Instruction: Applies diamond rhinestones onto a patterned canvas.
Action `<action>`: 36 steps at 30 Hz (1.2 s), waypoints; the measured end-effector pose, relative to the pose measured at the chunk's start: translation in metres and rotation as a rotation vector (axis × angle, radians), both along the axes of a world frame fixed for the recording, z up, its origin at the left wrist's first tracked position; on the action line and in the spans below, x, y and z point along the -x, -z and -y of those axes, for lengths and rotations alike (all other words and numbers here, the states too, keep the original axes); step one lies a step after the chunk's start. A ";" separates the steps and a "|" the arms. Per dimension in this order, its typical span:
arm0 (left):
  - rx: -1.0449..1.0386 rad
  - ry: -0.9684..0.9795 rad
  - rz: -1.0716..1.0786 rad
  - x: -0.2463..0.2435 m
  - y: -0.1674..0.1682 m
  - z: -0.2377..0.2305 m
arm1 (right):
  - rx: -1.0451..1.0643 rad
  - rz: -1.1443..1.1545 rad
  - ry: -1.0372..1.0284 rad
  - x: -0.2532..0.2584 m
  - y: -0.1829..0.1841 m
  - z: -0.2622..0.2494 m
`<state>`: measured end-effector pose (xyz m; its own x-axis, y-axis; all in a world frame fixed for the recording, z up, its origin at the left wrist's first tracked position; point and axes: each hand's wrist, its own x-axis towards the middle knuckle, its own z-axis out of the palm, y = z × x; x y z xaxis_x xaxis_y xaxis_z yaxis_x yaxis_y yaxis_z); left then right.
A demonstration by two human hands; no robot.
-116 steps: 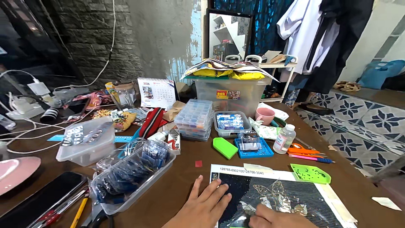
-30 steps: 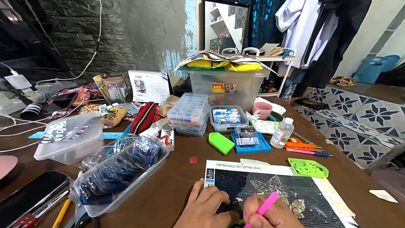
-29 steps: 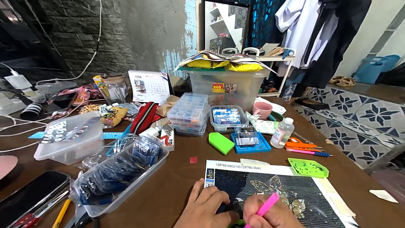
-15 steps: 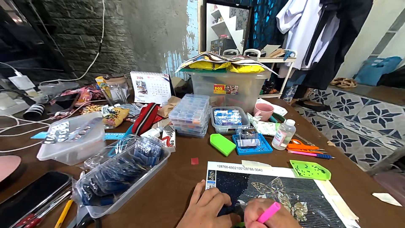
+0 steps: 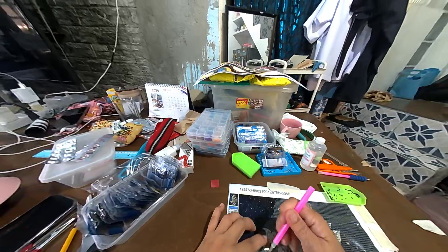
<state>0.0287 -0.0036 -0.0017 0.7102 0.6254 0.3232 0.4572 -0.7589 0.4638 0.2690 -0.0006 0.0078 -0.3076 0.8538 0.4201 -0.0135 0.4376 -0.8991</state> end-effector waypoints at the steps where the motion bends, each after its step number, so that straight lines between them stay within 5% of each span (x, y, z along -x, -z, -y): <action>1: 0.014 -0.014 0.006 0.001 0.000 -0.001 | 0.021 -0.004 0.030 0.001 -0.001 -0.001; 36: 0.044 -0.029 -0.067 0.007 -0.004 -0.008 | 0.155 0.152 0.211 0.005 -0.001 -0.004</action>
